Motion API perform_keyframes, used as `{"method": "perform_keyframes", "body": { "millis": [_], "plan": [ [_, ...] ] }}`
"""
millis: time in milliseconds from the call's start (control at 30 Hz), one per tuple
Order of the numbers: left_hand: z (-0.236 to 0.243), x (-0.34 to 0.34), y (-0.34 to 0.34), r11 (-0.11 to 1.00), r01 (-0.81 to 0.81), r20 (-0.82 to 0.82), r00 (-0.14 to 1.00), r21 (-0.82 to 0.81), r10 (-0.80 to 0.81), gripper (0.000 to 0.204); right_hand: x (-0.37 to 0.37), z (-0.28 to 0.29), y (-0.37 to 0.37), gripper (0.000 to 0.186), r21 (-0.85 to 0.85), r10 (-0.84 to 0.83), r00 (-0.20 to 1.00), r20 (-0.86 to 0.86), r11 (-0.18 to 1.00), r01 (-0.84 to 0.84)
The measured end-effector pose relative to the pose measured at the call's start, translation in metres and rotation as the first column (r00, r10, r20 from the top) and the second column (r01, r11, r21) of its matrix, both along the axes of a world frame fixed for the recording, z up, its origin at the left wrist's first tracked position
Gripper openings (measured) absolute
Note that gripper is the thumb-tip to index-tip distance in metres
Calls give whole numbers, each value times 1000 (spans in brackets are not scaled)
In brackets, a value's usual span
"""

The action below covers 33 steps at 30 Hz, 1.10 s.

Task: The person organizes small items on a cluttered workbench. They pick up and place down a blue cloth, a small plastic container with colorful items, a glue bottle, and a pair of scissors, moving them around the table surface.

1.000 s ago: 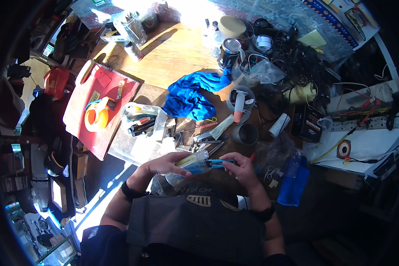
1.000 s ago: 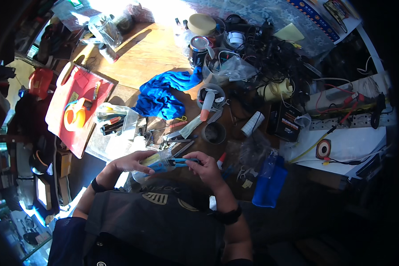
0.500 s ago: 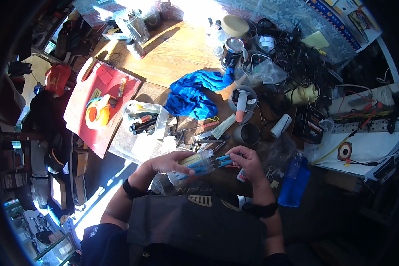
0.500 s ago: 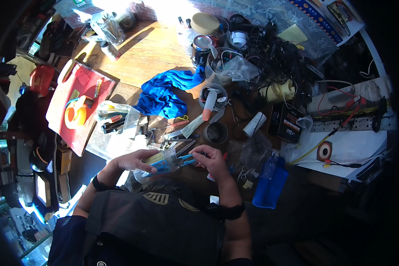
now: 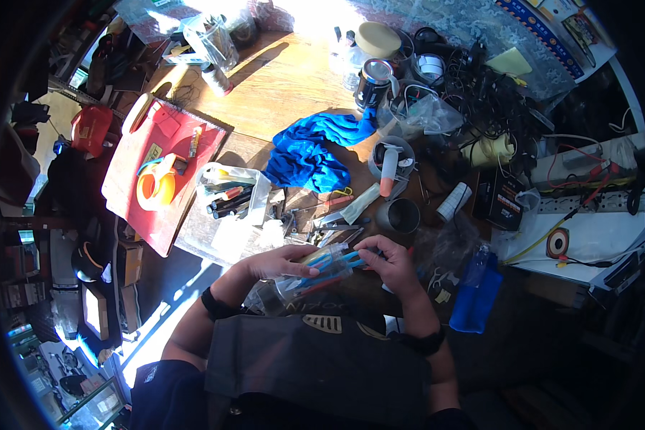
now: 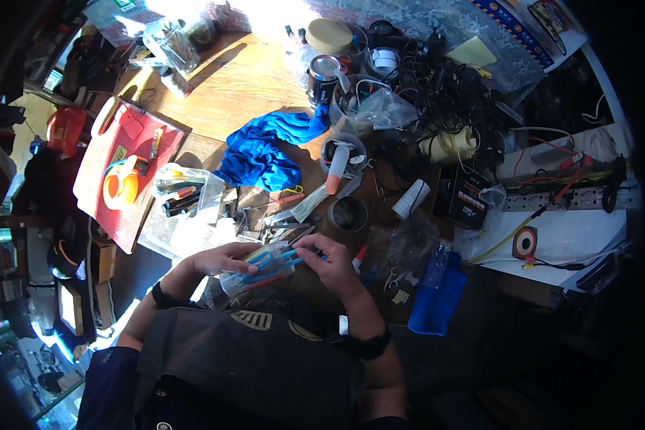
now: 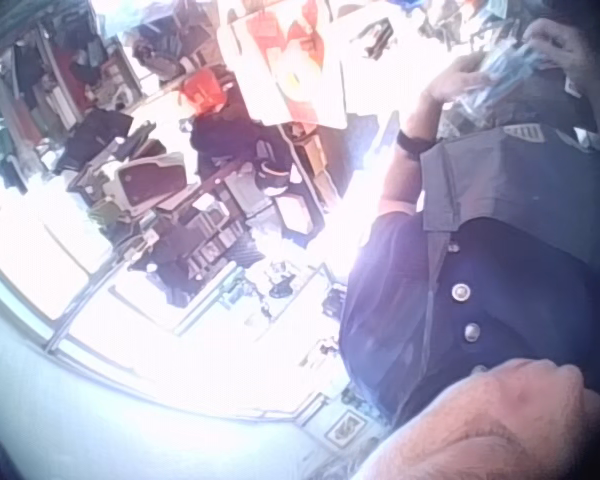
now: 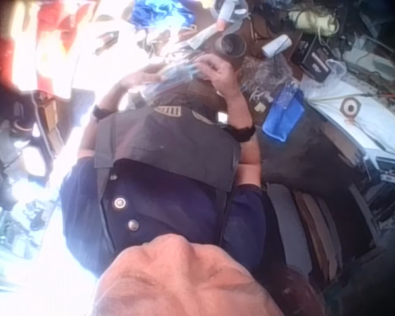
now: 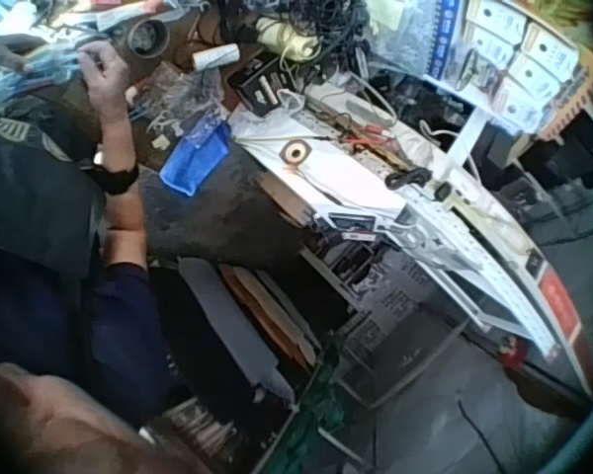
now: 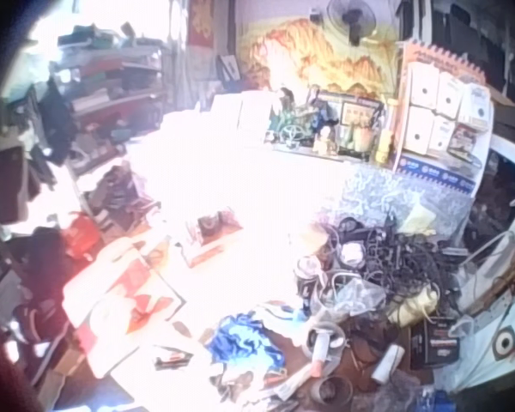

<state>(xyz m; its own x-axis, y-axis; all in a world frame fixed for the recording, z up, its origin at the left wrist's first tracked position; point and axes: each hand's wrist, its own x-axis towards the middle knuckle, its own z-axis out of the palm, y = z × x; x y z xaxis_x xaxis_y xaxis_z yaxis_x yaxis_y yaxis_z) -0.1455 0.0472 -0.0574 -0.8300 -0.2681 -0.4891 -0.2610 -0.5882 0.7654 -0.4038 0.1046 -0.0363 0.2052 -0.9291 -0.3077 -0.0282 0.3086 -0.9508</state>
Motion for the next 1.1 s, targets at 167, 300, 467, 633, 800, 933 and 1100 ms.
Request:
{"method": "perform_keyframes", "body": {
  "millis": [167, 300, 467, 633, 800, 933, 1100],
  "plan": [
    [-1, 1, 2, 999, 45, 22, 999, 17, -46, 61, 3, -3, 0, 17, 82, 87, 996, 4, 993, -87],
    [-1, 0, 1, 1000, 4, -17, 1000, 9, -4, 61, 2, -6, 4, 19, 111, -160, 968, 192, 984, 140],
    [0, -3, 0, 1000, 24, -3, 1000, 16, -24, 63, 4, -10, 5, 20, 188, -270, 924, 272, 956, 225],
    [3, -6, 3, 999, 52, 36, 998, 15, -52, 63, 5, -8, 7, 19, 95, -200, 955, 221, 979, 183],
    [3, -8, 3, 999, 17, 18, 1000, 34, -17, 65, 5, -14, 12, 17, 114, -312, 917, 247, 950, 292],
    [1, -7, 2, 995, 89, 45, 995, -53, -86, 66, 6, -19, 17, 15, 109, -373, 900, 227, 928, 357],
    [-4, -8, 3, 998, 3, -6, 1000, 59, -2, 67, -1, -23, 11, 13, 145, -457, 848, 269, 890, 433]
  ]
}}
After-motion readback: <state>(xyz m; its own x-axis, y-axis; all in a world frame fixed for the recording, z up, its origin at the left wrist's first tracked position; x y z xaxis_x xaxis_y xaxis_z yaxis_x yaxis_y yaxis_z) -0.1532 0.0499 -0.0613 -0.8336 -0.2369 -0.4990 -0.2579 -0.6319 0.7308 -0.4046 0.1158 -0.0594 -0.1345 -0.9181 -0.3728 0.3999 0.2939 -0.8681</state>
